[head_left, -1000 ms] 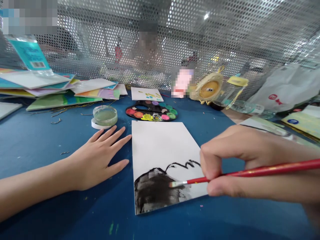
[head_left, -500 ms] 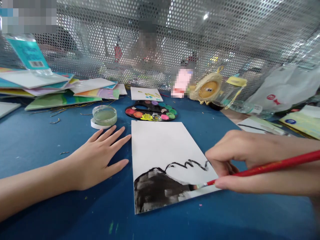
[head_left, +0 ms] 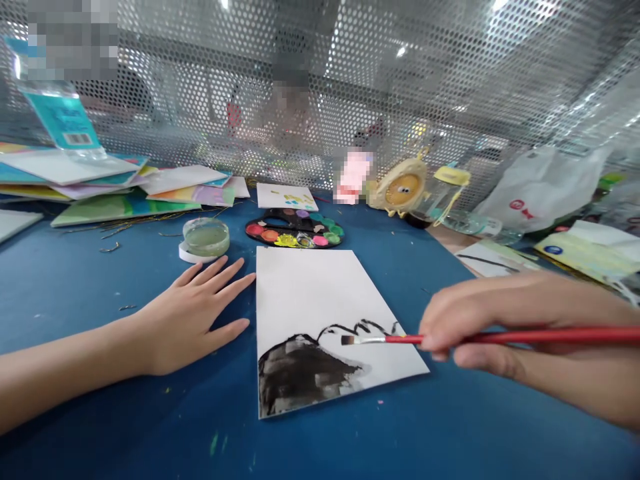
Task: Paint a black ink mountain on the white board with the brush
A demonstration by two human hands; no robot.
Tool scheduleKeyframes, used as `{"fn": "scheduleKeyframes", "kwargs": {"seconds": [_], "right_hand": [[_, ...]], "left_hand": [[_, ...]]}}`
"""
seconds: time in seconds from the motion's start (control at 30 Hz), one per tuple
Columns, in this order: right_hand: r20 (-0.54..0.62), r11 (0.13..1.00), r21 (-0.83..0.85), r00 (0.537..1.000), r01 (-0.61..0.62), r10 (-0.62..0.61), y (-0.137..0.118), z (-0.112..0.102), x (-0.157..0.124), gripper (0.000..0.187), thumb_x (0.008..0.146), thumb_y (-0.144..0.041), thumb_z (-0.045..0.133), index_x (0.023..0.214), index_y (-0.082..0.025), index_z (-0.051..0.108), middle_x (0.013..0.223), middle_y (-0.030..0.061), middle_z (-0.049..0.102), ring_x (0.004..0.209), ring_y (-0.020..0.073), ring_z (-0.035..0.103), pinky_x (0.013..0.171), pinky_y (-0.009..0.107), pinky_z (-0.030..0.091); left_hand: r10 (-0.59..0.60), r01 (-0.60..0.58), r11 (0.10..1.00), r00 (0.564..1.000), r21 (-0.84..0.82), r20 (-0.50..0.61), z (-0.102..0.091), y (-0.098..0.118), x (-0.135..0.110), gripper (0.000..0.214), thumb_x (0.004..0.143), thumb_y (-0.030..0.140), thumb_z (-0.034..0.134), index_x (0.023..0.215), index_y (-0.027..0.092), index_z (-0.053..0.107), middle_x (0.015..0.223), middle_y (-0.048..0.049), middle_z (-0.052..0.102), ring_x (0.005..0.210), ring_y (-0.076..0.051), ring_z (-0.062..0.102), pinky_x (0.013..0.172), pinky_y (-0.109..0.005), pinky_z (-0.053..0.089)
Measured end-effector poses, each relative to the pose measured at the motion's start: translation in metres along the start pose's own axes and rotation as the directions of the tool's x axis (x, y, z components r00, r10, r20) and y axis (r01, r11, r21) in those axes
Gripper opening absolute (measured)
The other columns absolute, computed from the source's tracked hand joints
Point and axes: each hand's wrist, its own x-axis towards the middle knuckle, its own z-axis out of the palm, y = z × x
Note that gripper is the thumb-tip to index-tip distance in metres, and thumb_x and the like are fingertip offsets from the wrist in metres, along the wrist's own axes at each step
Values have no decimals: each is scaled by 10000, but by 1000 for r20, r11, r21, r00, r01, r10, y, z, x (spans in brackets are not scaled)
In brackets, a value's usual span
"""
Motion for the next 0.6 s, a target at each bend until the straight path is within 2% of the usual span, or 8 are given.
{"fn": "scheduleKeyframes", "kwargs": {"seconds": [0.03,0.1,0.13,0.2,0.3,0.43,0.6], "right_hand": [[11,996,83,999,42,-43,7,7,-4,98,779,-344,636,790,-289,716,767,22,699,701,177,645,623,264,515],[-135,960,265,989,89,-54,19,20,-11,134,837,-344,564,824,-283,683,728,20,683,698,187,638,612,280,513],[-199,936,341,980,91,-23,24,26,-13,148,856,-329,536,829,-269,669,706,25,671,691,192,631,619,295,513],[-252,899,429,967,87,27,29,34,-17,169,877,-304,505,803,-244,644,675,27,644,672,191,616,620,306,509],[-216,897,437,976,72,26,31,39,-20,164,885,-285,495,787,-235,616,693,17,621,662,168,597,596,276,490],[-104,898,438,995,47,-1,32,42,-22,141,900,-259,474,821,-221,584,741,10,621,676,133,599,596,222,481],[-10,901,433,1000,-12,18,38,43,-20,178,914,-248,436,806,-202,570,725,8,637,670,119,598,606,207,470]], "left_hand": [[0,0,1000,1000,1,4,0,0,0,646,847,627,271,1397,288,256,1497,-37,210,1386,-294,144,1120,-536,191],[-3,3,1000,1000,3,10,0,1,0,641,847,623,279,1397,295,251,1497,-41,207,1384,-295,155,1114,-542,206],[-3,3,1000,1000,4,12,0,1,0,636,847,621,285,1396,301,251,1497,-40,208,1383,-294,159,1112,-543,213],[-4,4,1000,1000,8,5,0,1,0,628,848,618,294,1395,312,245,1497,-34,211,1383,-291,160,1112,-542,216],[6,-5,1000,1000,26,-15,1,1,-1,625,853,617,282,1399,319,225,1498,-24,212,1385,-286,148,1117,-542,209],[28,-28,999,1000,33,-13,1,0,-1,618,862,610,240,1403,314,204,1499,-15,215,1384,-275,159,1115,-536,225],[15,-15,999,1000,44,-5,-1,4,2,660,847,642,192,1399,284,244,1497,-32,226,1377,-284,194,1098,-545,264]]}}
